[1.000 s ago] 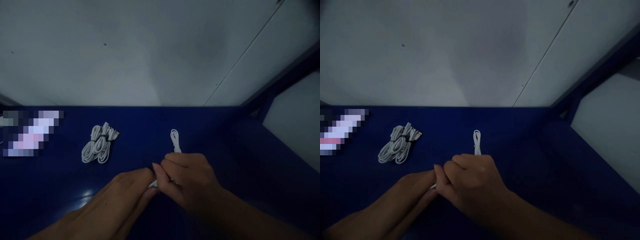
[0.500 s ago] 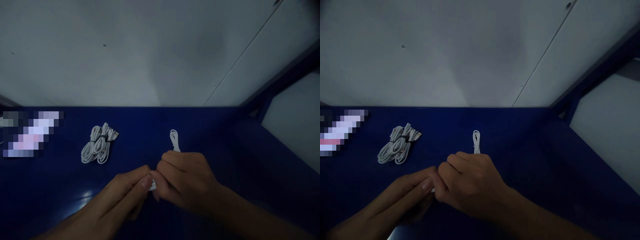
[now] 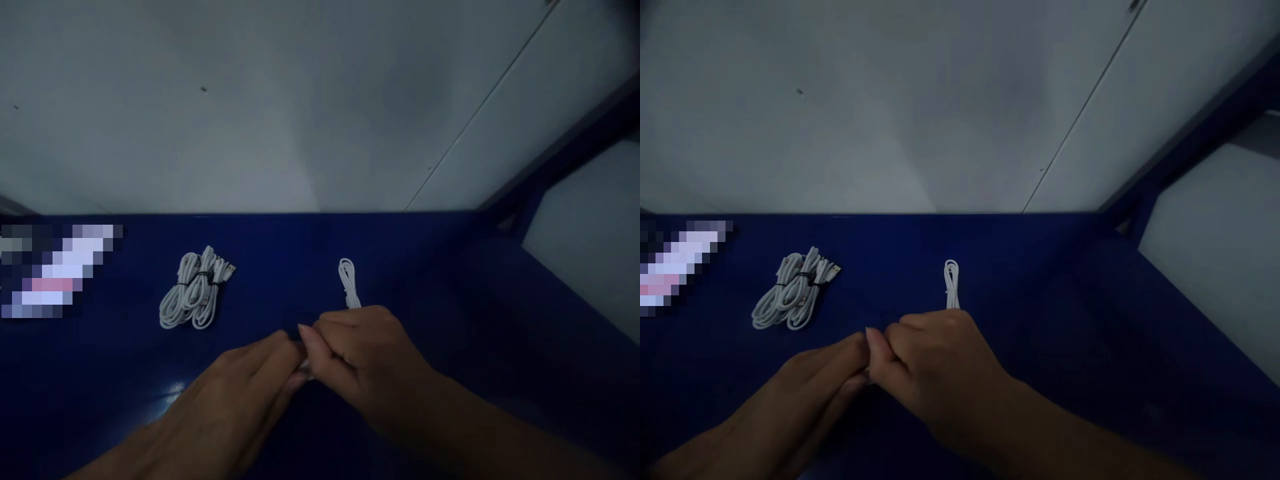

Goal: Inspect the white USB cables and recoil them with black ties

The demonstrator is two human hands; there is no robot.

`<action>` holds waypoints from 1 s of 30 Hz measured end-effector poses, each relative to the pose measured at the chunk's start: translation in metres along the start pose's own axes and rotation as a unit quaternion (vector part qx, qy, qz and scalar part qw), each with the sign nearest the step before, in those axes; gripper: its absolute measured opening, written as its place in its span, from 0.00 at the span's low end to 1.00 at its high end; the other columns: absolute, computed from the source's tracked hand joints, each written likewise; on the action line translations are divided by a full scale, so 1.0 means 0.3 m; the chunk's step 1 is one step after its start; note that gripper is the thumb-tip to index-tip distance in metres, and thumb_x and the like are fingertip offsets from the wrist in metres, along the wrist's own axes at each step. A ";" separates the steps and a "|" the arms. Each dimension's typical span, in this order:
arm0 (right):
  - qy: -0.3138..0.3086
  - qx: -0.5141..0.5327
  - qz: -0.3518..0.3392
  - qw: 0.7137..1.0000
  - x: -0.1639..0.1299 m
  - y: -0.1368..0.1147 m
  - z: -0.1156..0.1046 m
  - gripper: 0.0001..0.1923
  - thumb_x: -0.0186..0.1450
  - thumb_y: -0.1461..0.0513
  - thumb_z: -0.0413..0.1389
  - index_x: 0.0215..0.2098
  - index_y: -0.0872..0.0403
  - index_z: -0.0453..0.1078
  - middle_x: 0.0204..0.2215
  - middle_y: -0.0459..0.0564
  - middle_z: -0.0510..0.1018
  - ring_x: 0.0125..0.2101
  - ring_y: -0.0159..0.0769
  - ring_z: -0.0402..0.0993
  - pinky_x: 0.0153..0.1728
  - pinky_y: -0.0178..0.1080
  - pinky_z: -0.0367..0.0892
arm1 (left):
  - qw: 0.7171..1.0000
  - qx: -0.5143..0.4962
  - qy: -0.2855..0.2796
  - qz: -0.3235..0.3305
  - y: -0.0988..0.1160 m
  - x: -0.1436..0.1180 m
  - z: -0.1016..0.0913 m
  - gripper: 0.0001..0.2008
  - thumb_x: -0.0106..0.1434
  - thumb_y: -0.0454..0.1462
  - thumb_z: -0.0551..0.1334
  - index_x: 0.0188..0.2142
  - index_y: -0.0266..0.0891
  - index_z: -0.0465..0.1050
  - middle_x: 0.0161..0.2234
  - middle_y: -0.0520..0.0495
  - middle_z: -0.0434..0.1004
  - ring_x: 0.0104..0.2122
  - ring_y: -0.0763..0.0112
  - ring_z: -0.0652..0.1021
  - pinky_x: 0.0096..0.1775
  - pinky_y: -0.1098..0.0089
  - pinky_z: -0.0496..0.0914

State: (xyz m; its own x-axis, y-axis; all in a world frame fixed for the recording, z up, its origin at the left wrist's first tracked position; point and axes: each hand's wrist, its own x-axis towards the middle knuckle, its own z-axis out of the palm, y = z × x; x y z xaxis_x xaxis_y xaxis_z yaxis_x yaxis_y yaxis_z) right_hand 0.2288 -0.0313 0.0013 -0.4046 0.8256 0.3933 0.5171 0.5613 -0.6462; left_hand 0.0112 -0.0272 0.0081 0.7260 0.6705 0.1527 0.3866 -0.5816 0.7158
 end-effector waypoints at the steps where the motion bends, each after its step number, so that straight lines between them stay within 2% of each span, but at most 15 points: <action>1: -0.001 0.025 0.024 0.999 0.001 -0.008 -0.004 0.26 0.80 0.64 0.52 0.22 0.55 0.62 0.18 0.38 0.65 0.19 0.22 0.58 0.24 0.32 0.55 | 1.000 0.016 0.005 0.002 0.000 -0.001 0.003 0.12 0.82 0.36 0.50 0.46 0.46 0.71 0.37 0.52 0.81 0.28 0.69 0.80 0.31 0.70 0.77; 5: -0.001 0.103 0.098 0.990 0.012 -0.035 -0.014 0.26 0.78 0.64 0.55 0.21 0.53 0.56 0.17 0.37 0.60 0.18 0.22 0.55 0.22 0.31 0.53 | 0.998 0.065 0.008 0.011 0.001 -0.005 -0.001 0.09 0.83 0.37 0.52 0.45 0.46 0.69 0.37 0.53 0.80 0.28 0.71 0.79 0.28 0.72 0.74; 7: -0.003 0.133 0.118 0.984 0.016 -0.044 -0.012 0.27 0.77 0.63 0.55 0.20 0.53 0.55 0.17 0.37 0.60 0.18 0.23 0.54 0.21 0.30 0.53 | 0.997 0.072 -0.007 0.032 -0.003 -0.004 -0.007 0.11 0.84 0.38 0.51 0.43 0.45 0.69 0.36 0.53 0.81 0.28 0.70 0.79 0.28 0.72 0.74; 9: 0.012 0.144 0.126 0.981 0.015 -0.049 -0.005 0.28 0.76 0.64 0.56 0.19 0.54 0.53 0.16 0.37 0.58 0.18 0.23 0.53 0.20 0.30 0.51 | 0.997 0.061 -0.031 0.026 -0.008 0.000 -0.009 0.14 0.85 0.39 0.49 0.42 0.44 0.69 0.35 0.53 0.81 0.27 0.70 0.79 0.29 0.71 0.74; 12: 0.060 0.135 0.108 0.983 0.008 -0.048 0.011 0.28 0.74 0.66 0.59 0.19 0.54 0.52 0.16 0.36 0.56 0.18 0.22 0.51 0.19 0.30 0.49 | 0.998 -0.015 -0.053 -0.042 0.001 -0.001 -0.004 0.15 0.84 0.40 0.49 0.44 0.45 0.71 0.37 0.52 0.83 0.29 0.69 0.81 0.32 0.70 0.77; 15: 0.112 0.094 0.061 0.987 0.000 -0.043 0.025 0.26 0.73 0.68 0.58 0.20 0.54 0.54 0.17 0.36 0.57 0.18 0.22 0.52 0.20 0.31 0.50 | 0.988 -0.116 -0.018 -0.105 0.027 -0.023 0.007 0.14 0.83 0.44 0.52 0.48 0.49 0.76 0.38 0.52 0.86 0.32 0.66 0.83 0.38 0.69 0.81; 18: 0.121 0.040 0.018 0.992 -0.003 -0.038 0.029 0.25 0.75 0.68 0.55 0.20 0.54 0.56 0.18 0.37 0.58 0.19 0.22 0.54 0.22 0.32 0.52 | 0.968 -0.182 0.061 -0.162 0.045 -0.063 0.022 0.15 0.79 0.51 0.59 0.56 0.56 0.80 0.51 0.49 0.88 0.48 0.57 0.86 0.47 0.66 0.83; 20: 0.113 0.006 0.001 0.994 -0.003 -0.034 0.027 0.25 0.75 0.68 0.55 0.20 0.54 0.57 0.18 0.37 0.58 0.19 0.22 0.54 0.22 0.33 0.52 | 0.951 -0.201 0.078 -0.220 0.042 -0.083 0.028 0.17 0.78 0.51 0.62 0.61 0.61 0.80 0.56 0.50 0.87 0.56 0.54 0.84 0.52 0.65 0.82; 21: 0.112 -0.008 -0.010 0.994 -0.004 -0.031 0.027 0.25 0.75 0.68 0.54 0.20 0.54 0.57 0.18 0.37 0.58 0.19 0.22 0.53 0.22 0.33 0.52 | 0.946 -0.208 0.078 -0.236 0.038 -0.085 0.029 0.16 0.78 0.51 0.62 0.61 0.61 0.81 0.54 0.49 0.87 0.55 0.54 0.84 0.51 0.65 0.82; 23: 0.119 -0.036 -0.043 0.991 -0.005 -0.025 0.026 0.25 0.75 0.69 0.54 0.19 0.54 0.60 0.17 0.37 0.60 0.18 0.23 0.54 0.22 0.33 0.53 | 0.941 -0.228 0.059 -0.243 0.028 -0.072 0.025 0.14 0.79 0.51 0.61 0.53 0.56 0.85 0.41 0.47 0.87 0.44 0.58 0.85 0.42 0.68 0.82; 24: 0.121 -0.046 -0.062 0.990 -0.006 -0.022 0.026 0.25 0.75 0.69 0.54 0.19 0.54 0.61 0.17 0.37 0.61 0.18 0.24 0.55 0.22 0.34 0.54 | 0.938 -0.248 0.036 -0.237 0.025 -0.058 0.020 0.16 0.80 0.50 0.60 0.47 0.52 0.87 0.33 0.48 0.82 0.35 0.62 0.82 0.36 0.70 0.80; 26: 0.113 -0.052 -0.098 0.987 -0.006 -0.016 0.025 0.26 0.76 0.70 0.55 0.19 0.54 0.64 0.17 0.38 0.64 0.18 0.25 0.58 0.23 0.33 0.57 | 0.927 -0.296 -0.020 -0.228 0.025 -0.026 0.003 0.23 0.82 0.50 0.57 0.37 0.46 0.86 0.21 0.53 0.68 0.22 0.69 0.70 0.28 0.73 0.71; 28: 0.105 -0.051 -0.116 0.986 -0.002 -0.012 0.021 0.26 0.76 0.70 0.55 0.18 0.53 0.65 0.16 0.39 0.65 0.18 0.25 0.59 0.22 0.33 0.57 | 0.912 -0.330 -0.060 -0.238 0.030 -0.006 -0.019 0.25 0.82 0.51 0.56 0.37 0.44 0.86 0.20 0.56 0.60 0.20 0.72 0.62 0.25 0.74 0.66; 30: 0.104 -0.046 -0.119 0.986 0.003 -0.009 0.014 0.26 0.77 0.69 0.54 0.19 0.54 0.64 0.16 0.38 0.64 0.18 0.24 0.57 0.21 0.32 0.56 | 0.902 -0.332 -0.082 -0.266 0.034 -0.010 -0.042 0.24 0.81 0.52 0.57 0.39 0.45 0.87 0.23 0.54 0.65 0.23 0.71 0.66 0.27 0.75 0.69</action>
State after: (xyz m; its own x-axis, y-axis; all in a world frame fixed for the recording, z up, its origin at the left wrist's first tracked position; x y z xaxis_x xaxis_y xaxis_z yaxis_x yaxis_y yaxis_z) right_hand 0.2239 -0.0322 0.0006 -0.3638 0.6589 0.6584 0.4963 0.7353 -0.4616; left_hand 0.0057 -0.0294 0.0234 0.6335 0.6650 -0.3955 0.3188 0.2414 0.9166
